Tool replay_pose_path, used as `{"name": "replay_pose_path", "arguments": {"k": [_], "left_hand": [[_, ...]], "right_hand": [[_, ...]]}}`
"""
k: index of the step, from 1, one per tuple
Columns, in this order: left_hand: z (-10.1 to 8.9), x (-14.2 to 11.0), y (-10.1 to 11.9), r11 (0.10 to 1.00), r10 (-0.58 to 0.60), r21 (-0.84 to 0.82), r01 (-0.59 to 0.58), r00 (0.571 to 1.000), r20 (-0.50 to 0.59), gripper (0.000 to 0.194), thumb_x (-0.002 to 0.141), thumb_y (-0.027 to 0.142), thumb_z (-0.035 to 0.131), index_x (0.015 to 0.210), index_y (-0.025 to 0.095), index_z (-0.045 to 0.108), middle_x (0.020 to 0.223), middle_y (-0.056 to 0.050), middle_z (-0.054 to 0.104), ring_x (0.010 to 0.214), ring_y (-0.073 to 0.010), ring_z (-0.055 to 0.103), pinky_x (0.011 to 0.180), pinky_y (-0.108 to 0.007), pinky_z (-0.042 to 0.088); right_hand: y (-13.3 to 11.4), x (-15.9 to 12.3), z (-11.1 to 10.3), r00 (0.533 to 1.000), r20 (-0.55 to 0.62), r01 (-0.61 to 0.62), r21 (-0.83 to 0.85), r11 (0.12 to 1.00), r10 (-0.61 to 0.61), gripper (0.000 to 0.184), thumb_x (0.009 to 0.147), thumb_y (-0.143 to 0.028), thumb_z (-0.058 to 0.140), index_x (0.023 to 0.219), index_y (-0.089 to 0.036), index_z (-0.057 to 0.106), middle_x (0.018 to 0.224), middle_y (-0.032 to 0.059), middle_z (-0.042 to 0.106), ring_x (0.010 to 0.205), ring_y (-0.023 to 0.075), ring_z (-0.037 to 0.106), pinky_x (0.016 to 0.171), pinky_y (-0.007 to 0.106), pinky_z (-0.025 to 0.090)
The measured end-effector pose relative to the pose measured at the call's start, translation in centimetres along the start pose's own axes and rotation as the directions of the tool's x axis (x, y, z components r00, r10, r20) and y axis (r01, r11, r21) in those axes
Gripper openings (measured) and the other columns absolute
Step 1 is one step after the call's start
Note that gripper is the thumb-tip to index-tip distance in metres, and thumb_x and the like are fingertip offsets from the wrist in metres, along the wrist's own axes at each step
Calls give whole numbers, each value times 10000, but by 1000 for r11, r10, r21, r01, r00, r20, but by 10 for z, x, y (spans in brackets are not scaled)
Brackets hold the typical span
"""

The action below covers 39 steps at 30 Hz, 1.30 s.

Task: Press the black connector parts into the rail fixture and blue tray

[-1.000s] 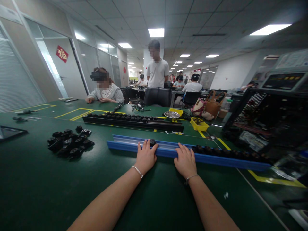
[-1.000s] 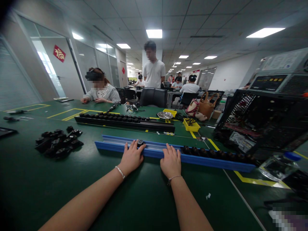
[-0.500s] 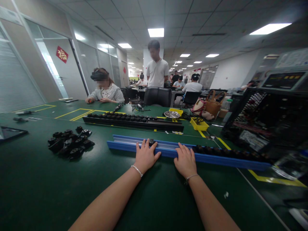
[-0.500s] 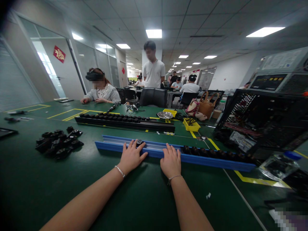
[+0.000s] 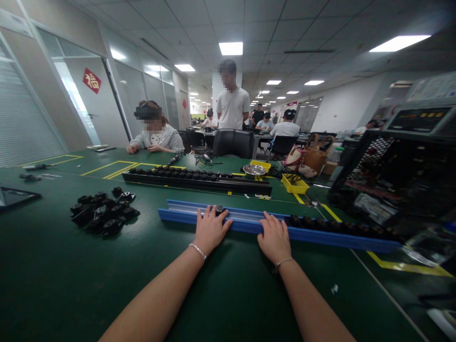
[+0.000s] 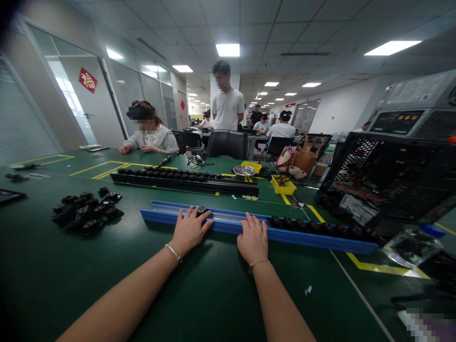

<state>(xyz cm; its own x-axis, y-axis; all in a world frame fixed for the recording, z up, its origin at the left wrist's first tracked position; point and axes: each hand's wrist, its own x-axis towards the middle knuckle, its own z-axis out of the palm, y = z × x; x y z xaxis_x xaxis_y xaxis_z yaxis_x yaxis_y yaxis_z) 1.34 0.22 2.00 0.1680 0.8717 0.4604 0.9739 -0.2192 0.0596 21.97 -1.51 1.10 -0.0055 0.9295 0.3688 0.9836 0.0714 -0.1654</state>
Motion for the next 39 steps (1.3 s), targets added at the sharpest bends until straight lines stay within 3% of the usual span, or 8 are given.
{"name": "replay_pose_path", "arguments": {"k": [14, 39], "left_hand": [[1, 5, -21, 998, -49, 40, 50, 999, -21, 448, 881, 540, 277, 1154, 386, 597, 1251, -78, 572, 1216, -293, 446, 1014, -500, 269], [-1, 2, -36, 994, -110, 17, 112, 991, -74, 407, 892, 481, 320, 1123, 354, 631, 1224, -62, 597, 1200, -275, 469, 1027, -458, 292]], "right_hand": [[2, -1, 2, 1000, -12, 4, -5, 1000, -4, 388, 732, -175, 422, 1086, -199, 579, 1397, 39, 420, 1281, 210, 329, 1088, 430, 136], [1, -1, 1, 1000, -16, 10, -8, 1000, -10, 384, 736, -177, 428, 1088, -196, 580, 1397, 46, 420, 1274, 217, 333, 1084, 431, 142]]}}
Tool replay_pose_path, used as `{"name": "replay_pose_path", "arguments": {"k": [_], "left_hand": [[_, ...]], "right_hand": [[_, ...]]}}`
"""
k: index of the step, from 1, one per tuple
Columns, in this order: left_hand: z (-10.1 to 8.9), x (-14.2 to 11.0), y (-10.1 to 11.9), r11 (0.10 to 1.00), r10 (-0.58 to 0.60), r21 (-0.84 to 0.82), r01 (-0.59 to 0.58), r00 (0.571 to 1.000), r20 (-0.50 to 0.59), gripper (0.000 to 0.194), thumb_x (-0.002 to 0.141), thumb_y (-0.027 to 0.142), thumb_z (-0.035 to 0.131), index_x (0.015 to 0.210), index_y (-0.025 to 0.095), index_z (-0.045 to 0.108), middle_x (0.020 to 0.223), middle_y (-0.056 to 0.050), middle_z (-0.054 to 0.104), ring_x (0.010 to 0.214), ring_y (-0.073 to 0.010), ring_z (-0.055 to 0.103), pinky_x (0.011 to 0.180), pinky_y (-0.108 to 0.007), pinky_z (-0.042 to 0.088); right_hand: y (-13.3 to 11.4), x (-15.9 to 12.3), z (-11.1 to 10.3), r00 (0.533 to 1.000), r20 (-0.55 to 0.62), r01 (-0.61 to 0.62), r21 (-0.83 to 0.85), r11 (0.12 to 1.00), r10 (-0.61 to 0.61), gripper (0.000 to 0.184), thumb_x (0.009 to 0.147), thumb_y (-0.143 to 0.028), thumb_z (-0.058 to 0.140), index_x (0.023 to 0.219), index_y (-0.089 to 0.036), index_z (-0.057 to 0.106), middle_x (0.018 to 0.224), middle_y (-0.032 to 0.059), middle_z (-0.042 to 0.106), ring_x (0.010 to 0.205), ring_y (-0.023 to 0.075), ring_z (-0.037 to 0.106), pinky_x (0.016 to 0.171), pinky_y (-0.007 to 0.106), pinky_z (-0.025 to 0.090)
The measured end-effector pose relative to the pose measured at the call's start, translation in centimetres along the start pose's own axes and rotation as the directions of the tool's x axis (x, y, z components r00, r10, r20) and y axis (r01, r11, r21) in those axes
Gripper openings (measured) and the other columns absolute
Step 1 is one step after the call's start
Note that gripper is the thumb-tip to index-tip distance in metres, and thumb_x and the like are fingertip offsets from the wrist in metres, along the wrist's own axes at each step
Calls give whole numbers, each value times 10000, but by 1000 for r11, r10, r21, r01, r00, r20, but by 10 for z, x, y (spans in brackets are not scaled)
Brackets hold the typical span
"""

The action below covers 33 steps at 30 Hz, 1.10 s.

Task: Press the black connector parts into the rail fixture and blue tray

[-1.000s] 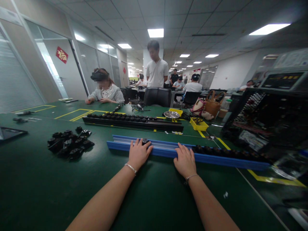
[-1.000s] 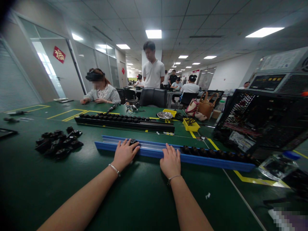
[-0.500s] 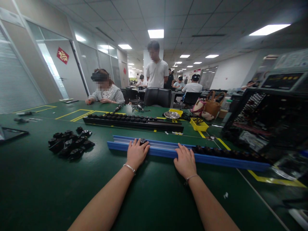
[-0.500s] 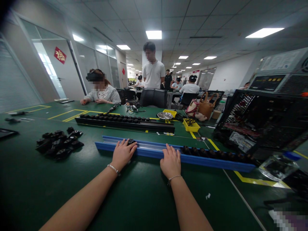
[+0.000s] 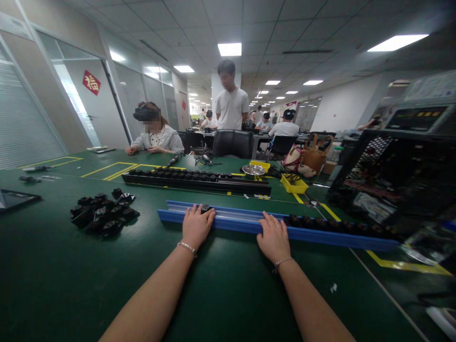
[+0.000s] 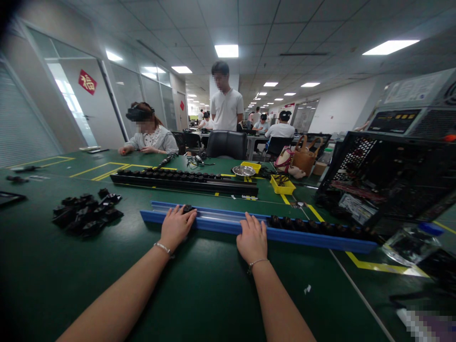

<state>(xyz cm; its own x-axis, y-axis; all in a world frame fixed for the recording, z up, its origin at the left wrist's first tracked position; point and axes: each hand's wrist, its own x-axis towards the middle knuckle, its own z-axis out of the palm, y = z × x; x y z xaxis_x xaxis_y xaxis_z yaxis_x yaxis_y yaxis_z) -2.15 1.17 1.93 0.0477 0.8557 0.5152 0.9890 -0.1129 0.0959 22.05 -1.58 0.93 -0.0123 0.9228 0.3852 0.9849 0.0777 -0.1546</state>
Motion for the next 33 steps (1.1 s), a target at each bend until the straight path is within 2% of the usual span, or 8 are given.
{"name": "replay_pose_path", "arguments": {"k": [10, 19, 33], "left_hand": [[2, 1, -5, 1000, -3, 24, 3, 1000, -12, 404, 891, 475, 325, 1117, 350, 635, 1212, -64, 605, 1198, -274, 475, 1023, -448, 301], [-7, 2, -5, 999, -33, 18, 32, 999, 27, 385, 893, 436, 338, 1099, 340, 649, 1218, -66, 602, 1205, -283, 469, 1025, -455, 295], [0, 1, -11, 998, -51, 29, 51, 999, -14, 370, 889, 429, 351, 1073, 347, 661, 1199, -46, 616, 1196, -266, 479, 1028, -447, 290]], "right_hand": [[0, 0, -2, 1000, 13, -2, 3, 1000, 2, 395, 734, -177, 420, 1095, -192, 580, 1398, 42, 420, 1279, 217, 332, 1089, 427, 137], [0, 1, 0, 1000, 13, -3, 9, 1000, 3, 381, 732, -182, 425, 1077, -195, 585, 1395, 44, 423, 1280, 219, 329, 1089, 430, 134], [0, 1, -1, 1000, 4, 6, -1, 1000, -6, 369, 733, -182, 435, 1069, -195, 585, 1393, 46, 427, 1273, 223, 337, 1082, 433, 148]]}}
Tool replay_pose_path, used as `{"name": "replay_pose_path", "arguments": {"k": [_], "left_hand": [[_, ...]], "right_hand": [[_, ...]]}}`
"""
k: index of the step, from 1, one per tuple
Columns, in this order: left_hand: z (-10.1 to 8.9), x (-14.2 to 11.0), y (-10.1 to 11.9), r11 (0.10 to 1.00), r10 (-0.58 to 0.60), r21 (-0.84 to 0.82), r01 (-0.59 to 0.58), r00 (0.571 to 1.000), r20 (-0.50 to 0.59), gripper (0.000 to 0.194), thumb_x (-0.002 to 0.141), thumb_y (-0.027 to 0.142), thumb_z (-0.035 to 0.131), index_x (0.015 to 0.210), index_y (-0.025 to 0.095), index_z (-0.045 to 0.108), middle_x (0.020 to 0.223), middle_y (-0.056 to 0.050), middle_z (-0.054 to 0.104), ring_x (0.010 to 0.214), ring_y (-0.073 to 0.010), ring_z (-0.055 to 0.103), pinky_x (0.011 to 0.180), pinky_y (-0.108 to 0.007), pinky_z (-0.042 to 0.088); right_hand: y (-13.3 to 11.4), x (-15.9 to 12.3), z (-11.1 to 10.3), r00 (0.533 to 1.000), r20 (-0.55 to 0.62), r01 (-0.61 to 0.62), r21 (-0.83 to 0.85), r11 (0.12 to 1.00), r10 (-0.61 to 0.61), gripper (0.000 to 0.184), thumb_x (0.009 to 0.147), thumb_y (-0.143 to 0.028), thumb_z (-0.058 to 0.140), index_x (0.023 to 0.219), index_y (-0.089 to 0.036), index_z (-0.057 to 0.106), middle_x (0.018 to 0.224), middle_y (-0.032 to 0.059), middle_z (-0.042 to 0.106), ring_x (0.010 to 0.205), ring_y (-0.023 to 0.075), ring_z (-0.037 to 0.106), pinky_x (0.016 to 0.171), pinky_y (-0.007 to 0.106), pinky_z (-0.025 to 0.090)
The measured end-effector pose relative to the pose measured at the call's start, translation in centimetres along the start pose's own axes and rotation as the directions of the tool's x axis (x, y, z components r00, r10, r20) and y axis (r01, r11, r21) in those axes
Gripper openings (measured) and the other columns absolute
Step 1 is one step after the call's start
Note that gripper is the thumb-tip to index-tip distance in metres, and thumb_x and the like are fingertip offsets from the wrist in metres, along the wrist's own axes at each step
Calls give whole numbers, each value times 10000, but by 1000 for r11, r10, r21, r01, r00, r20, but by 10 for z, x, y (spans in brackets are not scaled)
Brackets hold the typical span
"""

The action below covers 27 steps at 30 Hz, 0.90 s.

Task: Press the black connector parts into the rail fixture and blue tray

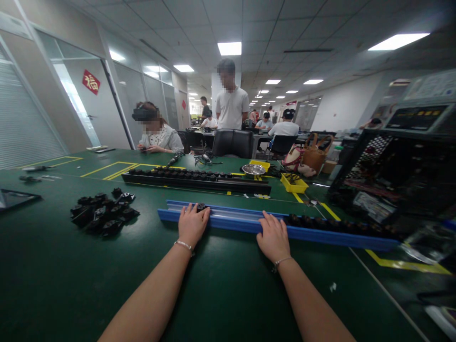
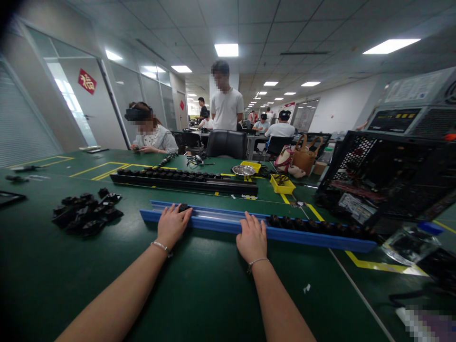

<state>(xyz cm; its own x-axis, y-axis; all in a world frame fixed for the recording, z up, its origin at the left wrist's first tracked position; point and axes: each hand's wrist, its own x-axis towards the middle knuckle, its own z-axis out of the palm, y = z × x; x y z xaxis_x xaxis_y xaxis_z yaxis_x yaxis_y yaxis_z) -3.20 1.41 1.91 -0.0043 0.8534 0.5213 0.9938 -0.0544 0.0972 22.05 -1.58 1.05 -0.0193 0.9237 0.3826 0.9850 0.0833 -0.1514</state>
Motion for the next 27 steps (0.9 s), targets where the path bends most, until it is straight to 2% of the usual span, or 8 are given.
{"name": "replay_pose_path", "arguments": {"k": [20, 27], "left_hand": [[1, 1, -8, 999, -53, -5, 53, 997, -64, 373, 891, 376, 349, 1042, 303, 682, 1160, -57, 637, 1148, -246, 517, 1005, -405, 303], [9, 1, -15, 998, -60, 4, 61, 995, -75, 343, 887, 362, 370, 1037, 339, 678, 1153, -44, 641, 1147, -255, 512, 978, -411, 301]], "right_hand": [[2, 1, 2, 1000, 4, -5, 18, 1000, 5, 372, 745, -188, 428, 1085, -198, 579, 1398, 47, 418, 1281, 222, 327, 1087, 438, 137], [2, 0, 2, 1000, -12, 0, 16, 1000, 1, 363, 736, -175, 433, 1066, -196, 581, 1391, 47, 427, 1272, 222, 337, 1082, 443, 149]]}}
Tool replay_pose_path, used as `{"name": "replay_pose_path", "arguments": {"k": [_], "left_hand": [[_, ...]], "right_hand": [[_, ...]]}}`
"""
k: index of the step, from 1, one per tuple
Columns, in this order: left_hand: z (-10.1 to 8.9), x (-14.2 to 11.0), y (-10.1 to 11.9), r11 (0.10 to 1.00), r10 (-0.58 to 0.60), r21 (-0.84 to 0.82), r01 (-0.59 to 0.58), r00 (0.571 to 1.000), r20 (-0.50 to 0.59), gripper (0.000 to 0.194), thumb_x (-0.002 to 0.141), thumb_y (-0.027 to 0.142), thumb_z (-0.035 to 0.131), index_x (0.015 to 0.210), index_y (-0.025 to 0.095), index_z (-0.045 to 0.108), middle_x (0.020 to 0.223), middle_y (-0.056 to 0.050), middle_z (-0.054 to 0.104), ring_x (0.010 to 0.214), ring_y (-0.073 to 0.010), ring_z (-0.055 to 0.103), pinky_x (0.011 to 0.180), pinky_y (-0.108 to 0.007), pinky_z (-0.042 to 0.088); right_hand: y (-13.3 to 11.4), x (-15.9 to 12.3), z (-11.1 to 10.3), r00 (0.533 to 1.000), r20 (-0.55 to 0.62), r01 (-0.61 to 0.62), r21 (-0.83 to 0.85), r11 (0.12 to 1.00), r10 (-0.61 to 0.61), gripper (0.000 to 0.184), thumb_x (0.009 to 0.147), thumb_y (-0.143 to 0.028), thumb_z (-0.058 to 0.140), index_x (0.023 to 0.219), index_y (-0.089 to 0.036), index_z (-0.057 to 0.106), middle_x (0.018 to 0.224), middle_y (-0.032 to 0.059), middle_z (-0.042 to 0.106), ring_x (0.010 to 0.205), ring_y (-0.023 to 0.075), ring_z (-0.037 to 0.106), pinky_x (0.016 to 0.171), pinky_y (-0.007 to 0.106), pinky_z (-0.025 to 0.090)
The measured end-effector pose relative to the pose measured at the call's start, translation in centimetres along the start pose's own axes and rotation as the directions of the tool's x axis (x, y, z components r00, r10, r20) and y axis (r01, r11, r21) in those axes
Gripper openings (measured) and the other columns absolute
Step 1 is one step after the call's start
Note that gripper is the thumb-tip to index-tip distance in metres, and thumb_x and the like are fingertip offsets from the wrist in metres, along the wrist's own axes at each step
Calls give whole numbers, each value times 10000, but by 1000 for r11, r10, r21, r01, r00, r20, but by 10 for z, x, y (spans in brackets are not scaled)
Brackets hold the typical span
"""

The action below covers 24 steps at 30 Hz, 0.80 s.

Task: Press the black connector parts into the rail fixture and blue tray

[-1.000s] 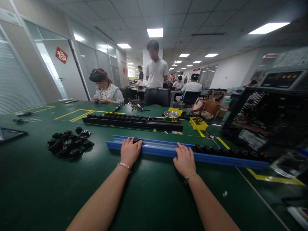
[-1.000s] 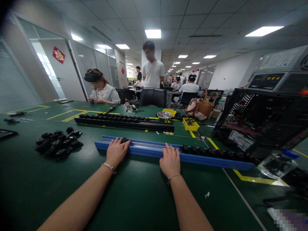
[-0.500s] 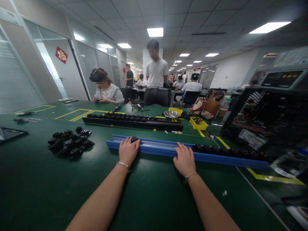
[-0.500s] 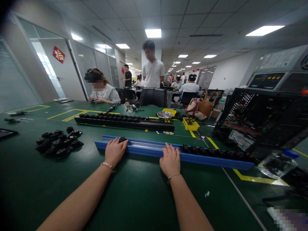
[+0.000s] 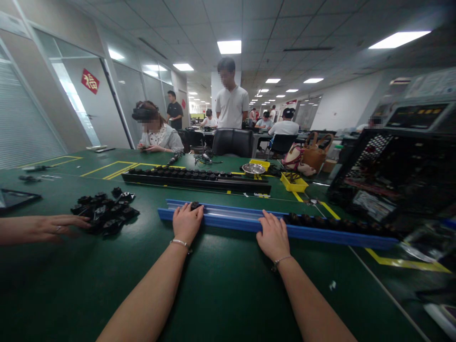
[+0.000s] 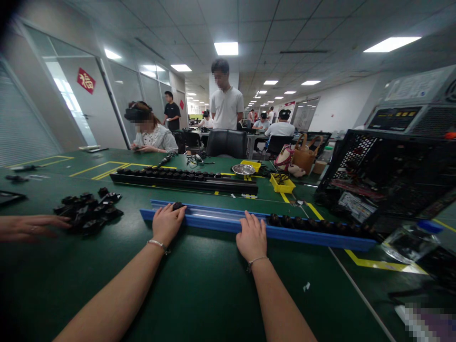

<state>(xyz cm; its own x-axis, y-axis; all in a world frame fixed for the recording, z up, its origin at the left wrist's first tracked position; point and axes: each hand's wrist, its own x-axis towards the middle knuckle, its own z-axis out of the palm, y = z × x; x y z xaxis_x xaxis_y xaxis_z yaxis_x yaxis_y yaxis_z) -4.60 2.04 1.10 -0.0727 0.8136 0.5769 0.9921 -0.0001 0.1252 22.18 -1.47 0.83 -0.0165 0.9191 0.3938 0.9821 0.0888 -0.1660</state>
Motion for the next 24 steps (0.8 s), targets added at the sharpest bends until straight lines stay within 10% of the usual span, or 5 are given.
{"name": "replay_pose_path", "arguments": {"k": [24], "left_hand": [[-8, 3, -5, 992, -121, -30, 123, 991, 56, 345, 896, 347, 352, 990, 348, 684, 1180, -32, 627, 1183, -227, 478, 1017, -463, 196]], "right_hand": [[1, 1, -1, 1000, 12, 0, 5, 1000, 0, 375, 737, -182, 427, 1079, -194, 579, 1392, 50, 427, 1277, 226, 335, 1083, 442, 152]]}}
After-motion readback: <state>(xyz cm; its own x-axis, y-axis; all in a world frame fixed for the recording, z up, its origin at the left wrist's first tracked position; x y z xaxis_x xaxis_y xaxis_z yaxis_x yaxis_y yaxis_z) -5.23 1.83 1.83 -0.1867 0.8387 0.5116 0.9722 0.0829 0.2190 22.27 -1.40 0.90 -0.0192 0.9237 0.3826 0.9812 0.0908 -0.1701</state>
